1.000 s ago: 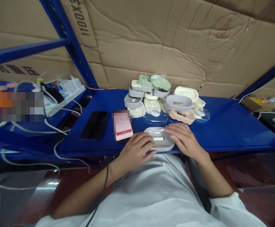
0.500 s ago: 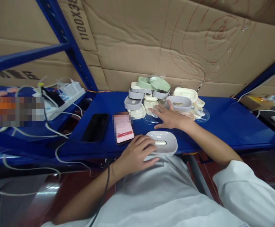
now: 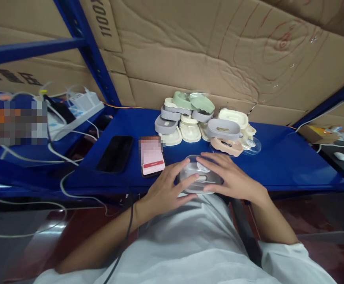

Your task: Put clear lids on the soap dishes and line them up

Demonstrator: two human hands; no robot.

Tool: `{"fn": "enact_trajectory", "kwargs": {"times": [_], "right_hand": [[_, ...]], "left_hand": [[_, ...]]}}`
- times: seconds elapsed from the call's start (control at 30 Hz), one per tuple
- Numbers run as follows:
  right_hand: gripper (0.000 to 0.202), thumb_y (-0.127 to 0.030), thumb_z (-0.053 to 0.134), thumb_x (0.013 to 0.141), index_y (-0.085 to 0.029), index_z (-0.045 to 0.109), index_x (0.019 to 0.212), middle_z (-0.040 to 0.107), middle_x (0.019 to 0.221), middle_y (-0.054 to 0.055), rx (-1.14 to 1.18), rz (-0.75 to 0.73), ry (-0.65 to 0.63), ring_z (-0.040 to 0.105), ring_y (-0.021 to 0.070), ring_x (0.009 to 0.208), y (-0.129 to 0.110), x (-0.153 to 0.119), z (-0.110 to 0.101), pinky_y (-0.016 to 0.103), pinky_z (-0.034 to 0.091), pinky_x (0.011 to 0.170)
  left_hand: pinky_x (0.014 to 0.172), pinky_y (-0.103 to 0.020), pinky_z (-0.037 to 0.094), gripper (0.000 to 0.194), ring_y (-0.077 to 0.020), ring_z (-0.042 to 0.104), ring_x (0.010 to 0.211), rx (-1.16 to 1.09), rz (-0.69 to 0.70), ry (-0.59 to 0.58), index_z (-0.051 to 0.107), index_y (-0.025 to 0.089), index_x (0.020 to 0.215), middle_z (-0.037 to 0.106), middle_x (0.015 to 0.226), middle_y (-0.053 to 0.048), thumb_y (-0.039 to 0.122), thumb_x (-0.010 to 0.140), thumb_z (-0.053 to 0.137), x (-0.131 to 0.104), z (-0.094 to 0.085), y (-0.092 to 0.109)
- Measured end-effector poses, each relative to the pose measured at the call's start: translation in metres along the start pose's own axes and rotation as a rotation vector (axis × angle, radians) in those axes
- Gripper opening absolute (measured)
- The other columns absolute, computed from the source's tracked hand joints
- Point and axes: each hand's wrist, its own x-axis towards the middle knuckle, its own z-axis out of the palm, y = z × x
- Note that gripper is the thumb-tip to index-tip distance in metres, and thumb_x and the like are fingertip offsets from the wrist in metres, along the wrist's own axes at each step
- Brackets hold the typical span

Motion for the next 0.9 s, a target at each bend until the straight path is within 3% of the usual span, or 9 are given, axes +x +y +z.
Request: {"fn": "enact_trajectory", "kwargs": {"times": [0.1,0.3,0.47,0.57,0.77,0.9], "right_hand": [[0.074,-0.055,0.058,0.106,-0.031,0.030,0.171,0.042,0.171,0.013,0.035,-0.057,0.020,0.039,0.0325,0.159,-0.010,-0.007,0.019,0.056,0.042,0.125],[0.068,-0.055,0.064,0.102,-0.030,0.047,0.163,0.053,0.162,0.015,0.027,-0.063,0.252,0.040,0.0355,0.158,-0.008,-0.014,0.048,0.060,0.044,0.124],[0.068,-0.057,0.061,0.102,-0.031,0.048,0.163,0.054,0.162,0.013,0.052,-0.044,0.355,0.041,0.0360,0.157,0.002,-0.024,0.061,0.061,0.045,0.125],[0.069,-0.060,0.059,0.102,-0.033,0.047,0.164,0.052,0.163,0.011,0.070,-0.043,0.435,0.043,0.0368,0.156,0.006,-0.026,0.068,0.061,0.046,0.124],[0.064,-0.056,0.064,0.102,-0.034,0.053,0.161,0.062,0.152,0.012,0.147,-0.085,0.598,0.057,0.0354,0.144,0.009,-0.026,0.075,0.059,0.051,0.120],[0.061,-0.049,0.069,0.101,-0.035,0.055,0.158,0.064,0.149,0.011,0.164,-0.056,0.595,0.058,0.0348,0.142,0.008,-0.025,0.073,0.059,0.050,0.119]], "left_hand": [[0.116,-0.053,0.054,0.060,-0.0369,0.055,0.146,-0.017,0.009,-0.020,0.056,0.019,0.147,0.053,0.156,-0.024,0.044,0.097,0.077,0.003,0.001,-0.001],[0.115,-0.047,0.058,0.052,-0.0310,0.062,0.141,-0.076,0.023,-0.041,0.057,0.018,0.143,0.066,0.144,-0.018,0.044,0.101,0.072,0.006,0.003,-0.001],[0.118,-0.048,0.056,0.050,-0.0336,0.053,0.150,-0.039,-0.017,-0.107,0.056,0.017,0.147,0.055,0.158,-0.022,0.039,0.103,0.069,0.005,0.002,0.000],[0.119,-0.051,0.054,0.057,-0.0347,0.047,0.155,-0.041,-0.067,-0.151,0.051,0.019,0.153,0.046,0.165,-0.022,0.044,0.104,0.067,0.004,0.002,0.000],[0.120,-0.048,0.053,0.060,-0.0334,0.046,0.156,-0.025,-0.080,-0.182,0.047,0.020,0.157,0.042,0.168,-0.022,0.044,0.105,0.065,0.003,0.003,0.000],[0.120,-0.045,0.053,0.061,-0.0323,0.046,0.156,-0.011,-0.071,-0.171,0.046,0.019,0.158,0.042,0.168,-0.022,0.042,0.105,0.065,0.003,0.003,0.001]]}}
